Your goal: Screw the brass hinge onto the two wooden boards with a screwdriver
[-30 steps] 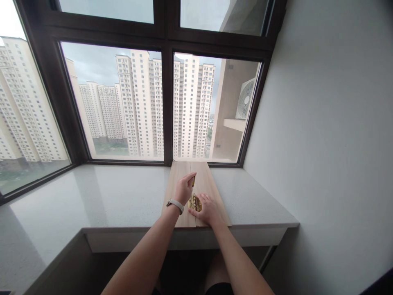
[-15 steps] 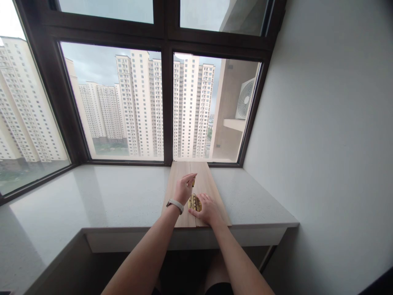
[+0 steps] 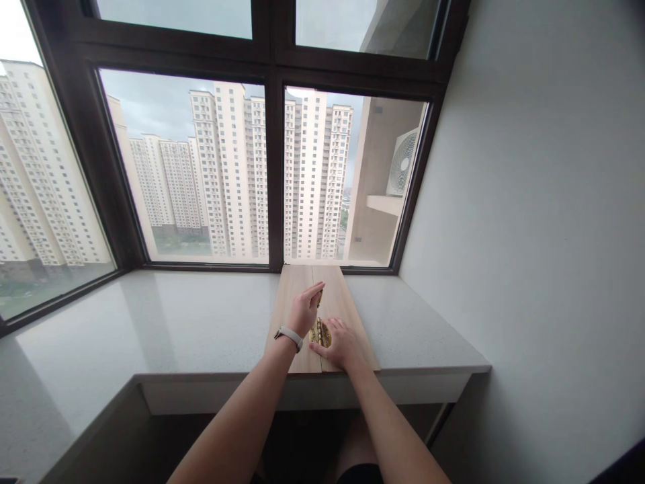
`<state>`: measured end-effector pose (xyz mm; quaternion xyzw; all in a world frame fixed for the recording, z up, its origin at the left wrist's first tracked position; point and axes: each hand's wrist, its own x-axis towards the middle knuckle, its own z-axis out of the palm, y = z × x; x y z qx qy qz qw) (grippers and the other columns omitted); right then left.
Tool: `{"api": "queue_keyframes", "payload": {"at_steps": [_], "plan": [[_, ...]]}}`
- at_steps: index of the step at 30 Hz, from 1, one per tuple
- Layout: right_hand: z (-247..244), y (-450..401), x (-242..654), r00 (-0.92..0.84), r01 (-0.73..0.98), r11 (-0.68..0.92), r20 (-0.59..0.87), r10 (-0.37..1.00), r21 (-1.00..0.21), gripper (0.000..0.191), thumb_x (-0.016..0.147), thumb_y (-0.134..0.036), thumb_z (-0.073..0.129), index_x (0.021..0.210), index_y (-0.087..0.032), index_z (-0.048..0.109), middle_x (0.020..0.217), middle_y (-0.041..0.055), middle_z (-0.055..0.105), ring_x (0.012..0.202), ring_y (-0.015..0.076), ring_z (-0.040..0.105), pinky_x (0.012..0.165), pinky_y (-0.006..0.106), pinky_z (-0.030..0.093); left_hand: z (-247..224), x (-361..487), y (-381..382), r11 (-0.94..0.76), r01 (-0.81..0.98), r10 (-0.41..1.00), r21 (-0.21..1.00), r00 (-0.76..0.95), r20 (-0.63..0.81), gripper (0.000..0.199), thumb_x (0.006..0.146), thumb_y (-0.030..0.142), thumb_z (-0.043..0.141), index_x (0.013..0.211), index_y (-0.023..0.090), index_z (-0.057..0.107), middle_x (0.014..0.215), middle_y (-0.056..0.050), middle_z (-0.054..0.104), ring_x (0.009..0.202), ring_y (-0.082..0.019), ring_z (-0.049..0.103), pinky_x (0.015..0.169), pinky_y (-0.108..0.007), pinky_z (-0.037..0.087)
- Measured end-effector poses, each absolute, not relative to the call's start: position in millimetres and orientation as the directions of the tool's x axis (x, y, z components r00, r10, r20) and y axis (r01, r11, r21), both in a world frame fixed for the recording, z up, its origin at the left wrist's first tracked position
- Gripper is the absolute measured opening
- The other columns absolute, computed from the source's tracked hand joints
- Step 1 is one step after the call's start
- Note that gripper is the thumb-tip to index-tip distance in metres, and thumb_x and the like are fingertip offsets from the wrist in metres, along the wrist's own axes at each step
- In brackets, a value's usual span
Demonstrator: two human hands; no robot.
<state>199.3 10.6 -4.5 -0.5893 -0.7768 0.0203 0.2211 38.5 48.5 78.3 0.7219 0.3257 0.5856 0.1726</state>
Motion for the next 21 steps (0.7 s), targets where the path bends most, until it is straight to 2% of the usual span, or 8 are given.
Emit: {"api": "queue_keyframes", "payload": {"at_steps": [8, 12, 17, 21], "plan": [[-4.6, 10.5, 199.7, -0.201, 0.903, 0.299, 0.313, 0.928, -0.308, 0.090, 0.079, -0.079, 0.058, 0.148, -0.021, 0.052, 0.155, 0.0135, 0.048, 0.146, 0.0334, 0.037, 0.121, 0.046, 0.026, 77.4, 36.1, 46.9, -0.697, 0.290, 0.700, 0.656, 0.078, 0.710, 0.031, 0.103, 0.031, 0.049, 0.123, 0.024, 0.071, 0.119, -0.006, 0.075, 0.107, -0.021, 0.071, 0.094, -0.038, 0.058], [-5.4, 10.9, 199.8, -0.202, 0.903, 0.303, 0.320, 0.926, -0.305, 0.091, 0.079, -0.080, 0.056, 0.148, -0.021, 0.052, 0.154, 0.0136, 0.048, 0.146, 0.0334, 0.037, 0.122, 0.046, 0.025, 78.0, 33.5, 46.9, -0.694, 0.277, 0.707, 0.665, 0.086, 0.702, 0.032, 0.103, 0.029, 0.049, 0.127, 0.026, 0.069, 0.118, -0.005, 0.075, 0.105, -0.020, 0.071, 0.091, -0.037, 0.059], [-6.5, 12.1, 200.6, -0.203, 0.905, 0.299, 0.311, 0.928, -0.302, 0.091, 0.079, -0.080, 0.057, 0.149, -0.022, 0.052, 0.155, 0.0131, 0.048, 0.146, 0.0338, 0.037, 0.122, 0.046, 0.025, 78.6, 31.9, 48.2, -0.710, 0.257, 0.691, 0.655, 0.073, 0.720, 0.030, 0.102, 0.026, 0.050, 0.120, 0.025, 0.073, 0.120, -0.006, 0.073, 0.112, -0.020, 0.069, 0.098, -0.040, 0.057], [-7.2, 13.1, 201.4, -0.207, 0.906, 0.299, 0.303, 0.930, -0.299, 0.094, 0.079, -0.082, 0.055, 0.150, -0.021, 0.051, 0.155, 0.0136, 0.047, 0.147, 0.0338, 0.035, 0.121, 0.046, 0.026, 80.5, 31.2, 47.5, -0.705, 0.250, 0.696, 0.664, 0.061, 0.716, 0.026, 0.100, 0.028, 0.055, 0.118, 0.024, 0.074, 0.115, -0.008, 0.073, 0.104, -0.019, 0.070, 0.090, -0.037, 0.060]]}}
